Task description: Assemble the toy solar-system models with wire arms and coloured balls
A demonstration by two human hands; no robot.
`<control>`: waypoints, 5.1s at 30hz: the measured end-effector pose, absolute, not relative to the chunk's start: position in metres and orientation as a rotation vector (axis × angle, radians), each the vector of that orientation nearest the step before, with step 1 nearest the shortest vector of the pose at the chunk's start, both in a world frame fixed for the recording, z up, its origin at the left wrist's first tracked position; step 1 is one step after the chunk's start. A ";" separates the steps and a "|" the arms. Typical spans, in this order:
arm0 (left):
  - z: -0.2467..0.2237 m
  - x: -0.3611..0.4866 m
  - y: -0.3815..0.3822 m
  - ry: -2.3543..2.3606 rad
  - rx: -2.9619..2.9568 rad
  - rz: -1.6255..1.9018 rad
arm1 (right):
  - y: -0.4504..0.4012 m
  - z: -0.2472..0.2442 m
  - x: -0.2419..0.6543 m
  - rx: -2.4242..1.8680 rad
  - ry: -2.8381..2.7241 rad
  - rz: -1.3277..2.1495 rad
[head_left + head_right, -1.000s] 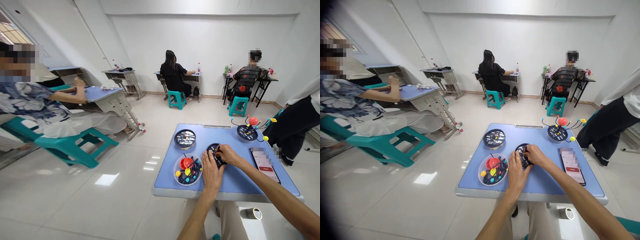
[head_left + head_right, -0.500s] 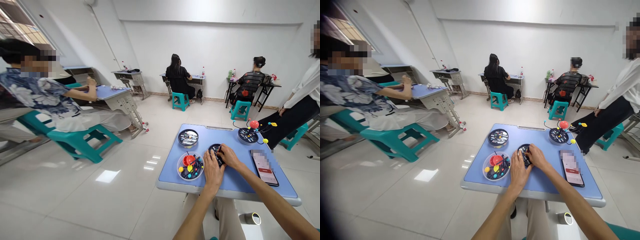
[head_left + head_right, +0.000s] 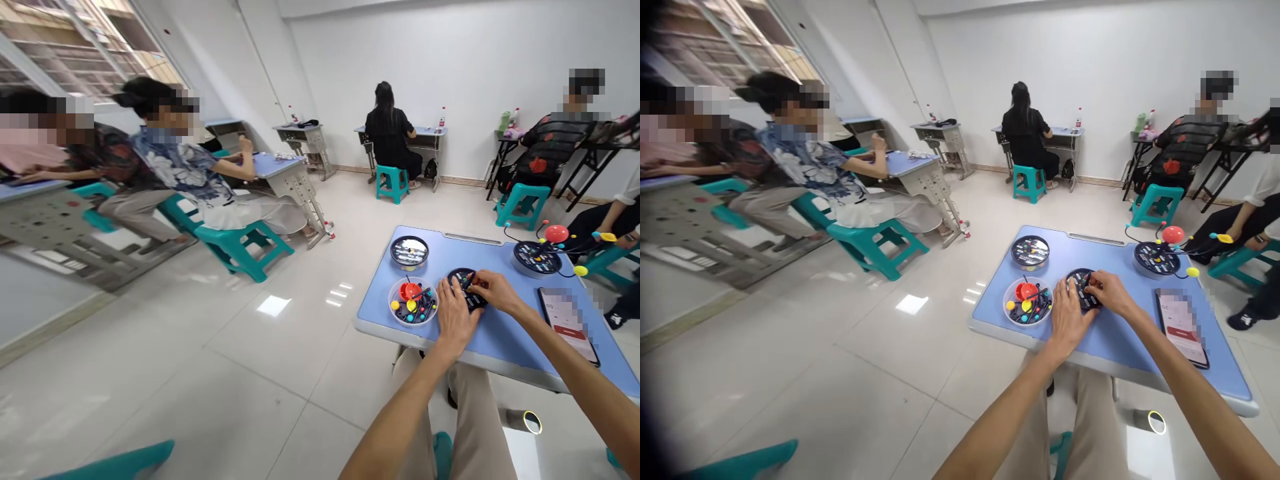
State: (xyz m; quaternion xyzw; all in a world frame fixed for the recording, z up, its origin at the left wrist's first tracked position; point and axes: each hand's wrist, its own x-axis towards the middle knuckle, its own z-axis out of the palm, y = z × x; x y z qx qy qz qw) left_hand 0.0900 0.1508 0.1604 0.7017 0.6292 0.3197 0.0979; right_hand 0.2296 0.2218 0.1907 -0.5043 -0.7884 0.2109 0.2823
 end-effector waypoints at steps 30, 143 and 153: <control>0.200 -0.061 0.077 2.031 2.033 1.258 | 0.188 0.234 0.108 -1.262 -2.537 0.342; 0.261 0.028 0.066 0.735 0.600 1.761 | 0.044 0.247 0.140 -0.752 -0.481 1.356; 0.280 0.017 0.033 0.864 0.508 1.478 | 0.035 0.271 0.177 -0.784 -0.597 1.301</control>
